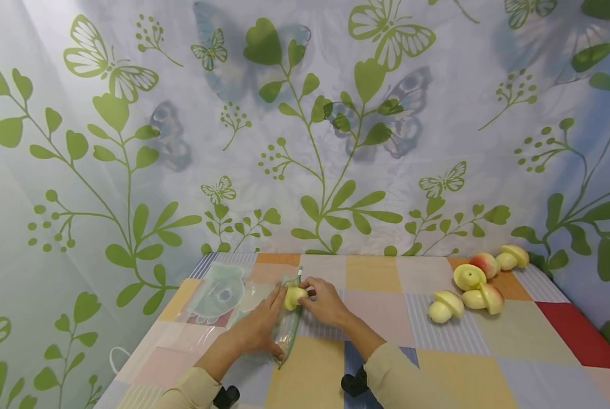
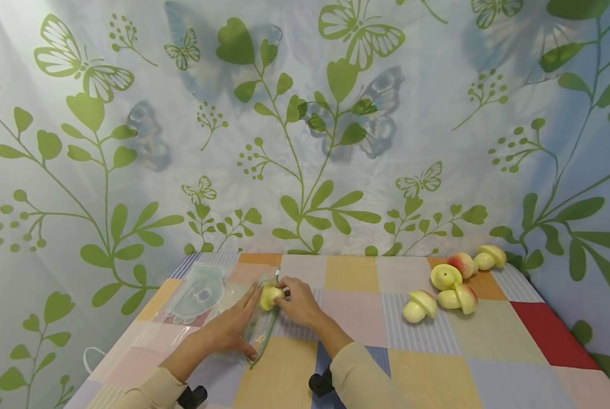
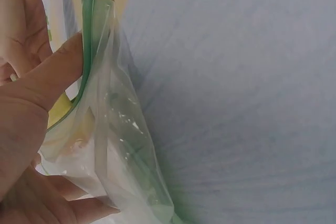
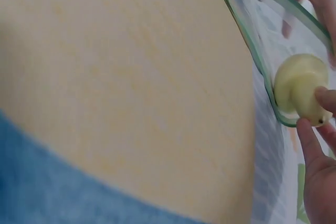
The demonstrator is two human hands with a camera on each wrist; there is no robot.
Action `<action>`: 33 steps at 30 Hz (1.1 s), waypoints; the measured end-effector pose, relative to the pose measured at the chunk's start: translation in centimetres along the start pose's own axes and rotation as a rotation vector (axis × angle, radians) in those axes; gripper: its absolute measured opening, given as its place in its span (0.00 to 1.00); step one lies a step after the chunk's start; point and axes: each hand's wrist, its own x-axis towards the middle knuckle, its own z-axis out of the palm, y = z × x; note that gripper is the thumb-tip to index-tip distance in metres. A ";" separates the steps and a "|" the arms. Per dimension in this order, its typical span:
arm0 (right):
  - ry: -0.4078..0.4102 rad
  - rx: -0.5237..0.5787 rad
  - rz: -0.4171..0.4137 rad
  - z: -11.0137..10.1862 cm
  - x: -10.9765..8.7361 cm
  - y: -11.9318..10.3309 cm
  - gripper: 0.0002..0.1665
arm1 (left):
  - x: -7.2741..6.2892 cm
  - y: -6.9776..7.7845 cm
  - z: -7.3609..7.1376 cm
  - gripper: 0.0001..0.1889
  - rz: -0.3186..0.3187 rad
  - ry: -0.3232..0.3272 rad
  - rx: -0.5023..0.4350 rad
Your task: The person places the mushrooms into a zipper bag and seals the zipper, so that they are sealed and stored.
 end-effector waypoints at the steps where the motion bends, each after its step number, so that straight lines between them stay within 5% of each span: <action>1: 0.009 -0.003 -0.004 0.1 0.1 -0.1 0.15 | 0.0 0.0 0.0 0.78 0.002 0.001 0.010; 11: 0.127 -0.078 -0.033 1.4 0.4 -0.2 0.17 | 0.0 0.6 -0.3 0.77 0.014 -0.021 0.088; 33: 0.132 -0.021 0.061 2.6 0.6 -0.7 0.15 | -0.2 0.9 0.0 0.76 0.060 0.034 0.148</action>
